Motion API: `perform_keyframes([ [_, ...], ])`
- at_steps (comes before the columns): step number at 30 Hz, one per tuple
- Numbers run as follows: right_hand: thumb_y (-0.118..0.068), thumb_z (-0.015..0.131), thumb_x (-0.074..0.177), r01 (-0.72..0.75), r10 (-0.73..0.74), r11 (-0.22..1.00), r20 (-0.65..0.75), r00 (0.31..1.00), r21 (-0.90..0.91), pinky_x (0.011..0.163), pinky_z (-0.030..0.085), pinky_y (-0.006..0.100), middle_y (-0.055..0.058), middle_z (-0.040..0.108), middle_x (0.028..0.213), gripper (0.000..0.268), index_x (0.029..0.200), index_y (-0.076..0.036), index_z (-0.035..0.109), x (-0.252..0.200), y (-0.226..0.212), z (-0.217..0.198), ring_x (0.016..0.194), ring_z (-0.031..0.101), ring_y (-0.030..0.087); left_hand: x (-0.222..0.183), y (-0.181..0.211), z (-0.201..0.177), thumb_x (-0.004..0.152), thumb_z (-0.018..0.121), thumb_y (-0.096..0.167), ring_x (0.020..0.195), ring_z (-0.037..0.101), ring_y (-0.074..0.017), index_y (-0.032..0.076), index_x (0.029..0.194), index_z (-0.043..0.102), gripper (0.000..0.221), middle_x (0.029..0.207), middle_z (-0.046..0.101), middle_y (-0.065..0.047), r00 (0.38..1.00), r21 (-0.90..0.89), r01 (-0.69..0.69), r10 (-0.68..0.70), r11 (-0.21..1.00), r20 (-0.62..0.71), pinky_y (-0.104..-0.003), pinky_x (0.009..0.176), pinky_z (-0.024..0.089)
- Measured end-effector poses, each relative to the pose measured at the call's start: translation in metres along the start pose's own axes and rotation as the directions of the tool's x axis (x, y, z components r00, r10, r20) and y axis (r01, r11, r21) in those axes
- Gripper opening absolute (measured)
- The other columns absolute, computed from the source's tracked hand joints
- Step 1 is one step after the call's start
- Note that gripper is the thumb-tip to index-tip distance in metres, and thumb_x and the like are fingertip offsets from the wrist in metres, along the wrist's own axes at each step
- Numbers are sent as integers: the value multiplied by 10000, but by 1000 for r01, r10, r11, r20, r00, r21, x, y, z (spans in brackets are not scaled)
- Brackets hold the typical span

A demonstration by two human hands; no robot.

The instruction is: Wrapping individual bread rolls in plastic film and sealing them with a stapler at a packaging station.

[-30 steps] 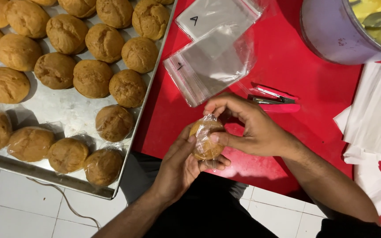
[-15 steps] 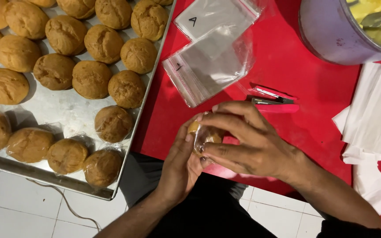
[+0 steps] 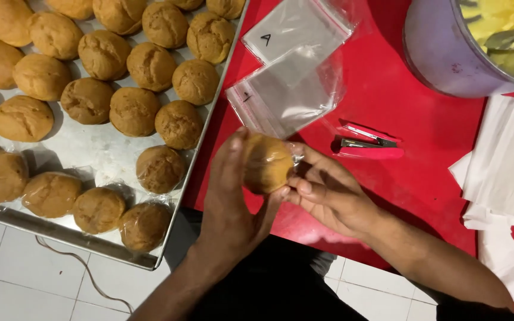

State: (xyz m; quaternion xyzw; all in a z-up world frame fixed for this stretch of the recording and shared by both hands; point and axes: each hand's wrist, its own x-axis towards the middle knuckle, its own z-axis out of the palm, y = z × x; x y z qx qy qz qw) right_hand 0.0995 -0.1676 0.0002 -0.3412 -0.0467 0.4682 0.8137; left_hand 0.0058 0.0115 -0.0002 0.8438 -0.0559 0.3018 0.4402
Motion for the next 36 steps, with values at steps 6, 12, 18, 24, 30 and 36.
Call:
perform_keyframes([
  [6,-24,692,948,-43,40,997,-47,998,-66,906,624,377,208,680,1208,537,1439,65,495,14,-7,-3,1092,699,291,9,11,-10,784,885,264,1219,657,-293,44,1584,167,1097,1572,454,-213,895,-299,446,-425,843,136,-353,970,602],
  [12,-49,694,959,-94,97,993,28,995,-78,1005,580,561,251,664,1265,478,1381,93,524,20,-14,-17,1151,685,353,-8,-20,-20,894,725,9,1070,601,-140,-3,1442,505,590,1184,641,-89,695,-733,630,-607,256,386,-275,1025,514],
  [18,-146,582,1034,-62,60,998,-160,985,-6,709,663,443,213,720,840,212,1010,44,670,26,5,-51,776,779,305,-26,-30,-6,771,810,-101,828,700,-187,-125,1200,651,458,958,682,-148,697,-730,598,-665,331,269,-302,746,625],
  [24,-65,623,1009,-83,74,996,-287,955,-19,723,640,304,147,749,1012,263,1247,31,682,20,4,-55,850,736,198,-16,-6,-13,886,757,-10,693,706,-173,-6,984,679,125,800,677,-97,773,-670,522,-625,529,108,-275,713,625],
  [30,-96,627,1021,-65,55,997,-164,985,-51,701,559,214,37,607,874,106,1055,2,608,23,-2,-37,757,614,87,-19,-9,-16,824,823,33,824,692,-152,25,1008,708,217,911,715,-100,805,-573,526,-585,629,97,-249,799,605],
  [36,-148,638,1018,-84,74,995,-189,979,-44,641,528,201,20,576,806,123,968,-42,601,23,0,-43,701,578,84,-7,-6,-24,917,743,71,734,674,-125,80,900,718,32,824,718,-31,921,-215,386,-389,897,30,-231,700,557],
])
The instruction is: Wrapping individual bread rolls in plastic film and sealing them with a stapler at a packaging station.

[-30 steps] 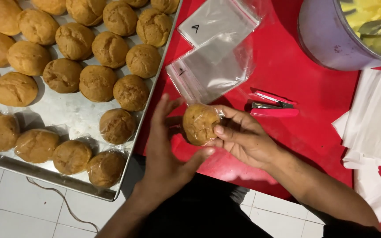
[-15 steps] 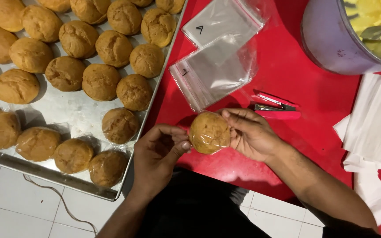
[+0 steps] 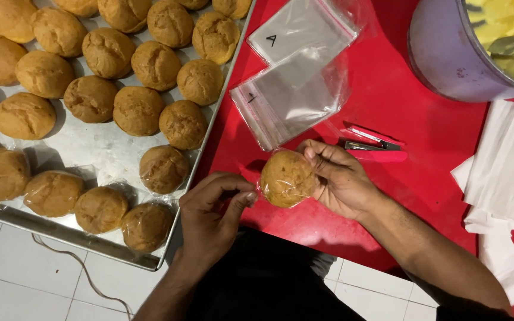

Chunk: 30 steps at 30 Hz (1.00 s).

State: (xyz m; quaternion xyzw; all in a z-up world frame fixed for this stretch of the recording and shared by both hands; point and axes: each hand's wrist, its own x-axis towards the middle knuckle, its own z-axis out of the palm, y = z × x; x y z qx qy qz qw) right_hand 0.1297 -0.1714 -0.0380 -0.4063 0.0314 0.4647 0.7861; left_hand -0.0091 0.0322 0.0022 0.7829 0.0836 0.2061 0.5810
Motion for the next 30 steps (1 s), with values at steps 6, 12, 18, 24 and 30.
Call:
perform_keyframes([
  [6,-121,618,1028,-26,26,999,-10,1000,32,607,534,180,7,578,803,66,1020,-56,607,-1,3,0,652,570,56,-1,-5,6,981,643,109,703,654,-129,75,899,649,89,814,659,-55,995,-161,98,-97,982,14,-254,714,545],
  [12,-146,601,1020,-39,43,999,-131,990,34,771,657,606,94,662,880,100,1051,-51,603,-7,1,16,861,739,289,2,-4,8,1019,579,197,1048,609,-166,58,1103,620,168,1097,630,-74,971,-328,230,-240,916,12,-286,902,528],
  [18,-204,623,1002,-53,50,998,-108,993,-24,842,642,645,80,647,843,140,961,-75,591,-8,0,27,919,760,372,19,29,-2,962,690,172,1141,668,-274,52,1198,647,269,1184,648,-148,989,1,-134,134,991,55,-368,1037,533],
  [24,-217,632,991,-74,66,996,-135,989,-57,843,647,630,135,674,918,173,1027,-58,573,-8,1,27,871,761,346,27,21,3,970,698,142,988,675,-229,55,1087,716,147,1047,685,-100,984,9,-164,163,986,65,-322,913,539],
  [30,-254,574,1038,-29,23,979,-32,999,-203,782,673,471,84,609,770,231,889,-81,543,-10,-1,30,714,655,153,34,27,-1,937,738,166,882,662,-202,60,953,723,108,935,678,-76,977,21,-186,183,982,106,-304,825,536],
])
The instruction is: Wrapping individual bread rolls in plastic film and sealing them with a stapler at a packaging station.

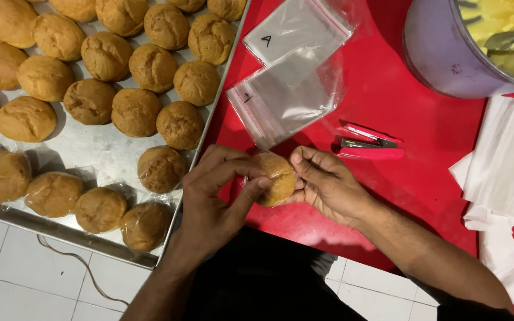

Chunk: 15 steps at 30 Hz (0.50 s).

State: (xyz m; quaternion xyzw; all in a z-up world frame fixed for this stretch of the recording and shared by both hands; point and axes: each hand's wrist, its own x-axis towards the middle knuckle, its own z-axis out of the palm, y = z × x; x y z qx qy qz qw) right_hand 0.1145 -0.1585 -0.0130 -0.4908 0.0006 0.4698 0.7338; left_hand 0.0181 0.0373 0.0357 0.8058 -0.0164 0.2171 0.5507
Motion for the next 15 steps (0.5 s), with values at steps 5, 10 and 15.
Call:
perform_keyframes([
  [5,-225,568,1038,-33,33,991,6,999,133,748,670,575,135,685,831,204,955,-39,551,-2,1,13,840,786,343,-3,-8,5,972,680,111,866,677,-282,44,921,708,88,897,679,-90,991,-11,-84,83,996,-110,-381,817,551],
  [10,-234,505,1076,-43,28,986,89,996,164,749,666,555,200,719,849,271,914,-19,530,-2,1,14,865,796,335,-4,-20,11,973,683,113,663,677,-306,11,858,733,161,763,679,-94,922,84,-300,311,950,-230,-406,635,587],
  [15,-222,493,1075,-43,21,989,156,987,141,771,648,596,255,738,900,259,916,-19,517,0,5,7,908,790,378,5,0,-2,985,638,81,613,626,-227,1,816,756,220,736,647,-87,846,230,-479,516,847,-134,-341,575,571],
])
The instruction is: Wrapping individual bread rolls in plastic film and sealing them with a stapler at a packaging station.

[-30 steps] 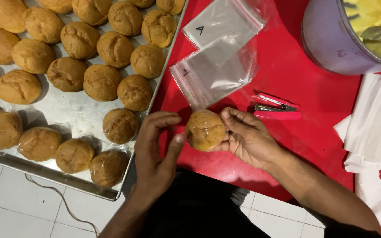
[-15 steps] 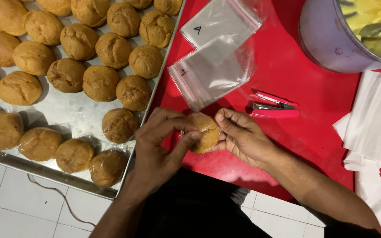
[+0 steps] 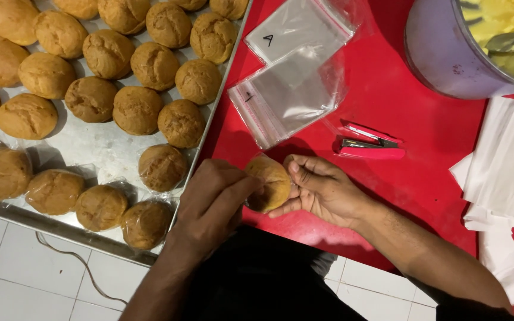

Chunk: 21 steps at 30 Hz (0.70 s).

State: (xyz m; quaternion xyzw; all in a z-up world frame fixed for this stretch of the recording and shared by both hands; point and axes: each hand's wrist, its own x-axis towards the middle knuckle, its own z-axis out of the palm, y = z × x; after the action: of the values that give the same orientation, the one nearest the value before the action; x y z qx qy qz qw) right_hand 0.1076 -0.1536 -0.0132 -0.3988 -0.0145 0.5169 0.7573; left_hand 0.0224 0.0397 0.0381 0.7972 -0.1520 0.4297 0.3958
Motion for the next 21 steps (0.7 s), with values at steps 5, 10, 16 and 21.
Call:
perform_keyframes([
  [5,-204,493,1072,10,-10,1000,46,999,-12,785,640,605,254,742,907,237,923,-21,509,0,2,-10,907,791,376,-16,-6,-6,944,682,38,644,638,-242,35,828,754,136,758,687,-74,996,7,53,-52,999,-78,-375,622,579],
  [10,-214,495,1071,20,-19,999,54,998,-26,786,642,594,254,753,926,235,950,-14,517,0,-4,-10,905,792,358,-31,3,-7,1033,571,75,1091,570,-293,-64,1289,552,293,1195,581,-193,772,-304,603,-635,738,-12,-443,967,512],
  [16,-181,487,1063,10,-9,999,27,1000,-35,742,647,610,267,740,894,206,1007,15,521,5,14,-60,840,799,375,-70,-1,16,966,547,404,1168,625,-183,-86,1468,435,710,1315,589,-143,300,-655,746,-815,-124,496,-350,951,552],
  [21,-174,460,1088,39,-38,999,63,997,-1,727,656,582,129,670,837,173,1080,-11,515,7,1,-48,844,800,357,-94,-7,28,985,578,170,1030,679,-229,-79,1272,612,381,1143,666,-156,241,-713,658,-829,-244,505,-414,907,571],
])
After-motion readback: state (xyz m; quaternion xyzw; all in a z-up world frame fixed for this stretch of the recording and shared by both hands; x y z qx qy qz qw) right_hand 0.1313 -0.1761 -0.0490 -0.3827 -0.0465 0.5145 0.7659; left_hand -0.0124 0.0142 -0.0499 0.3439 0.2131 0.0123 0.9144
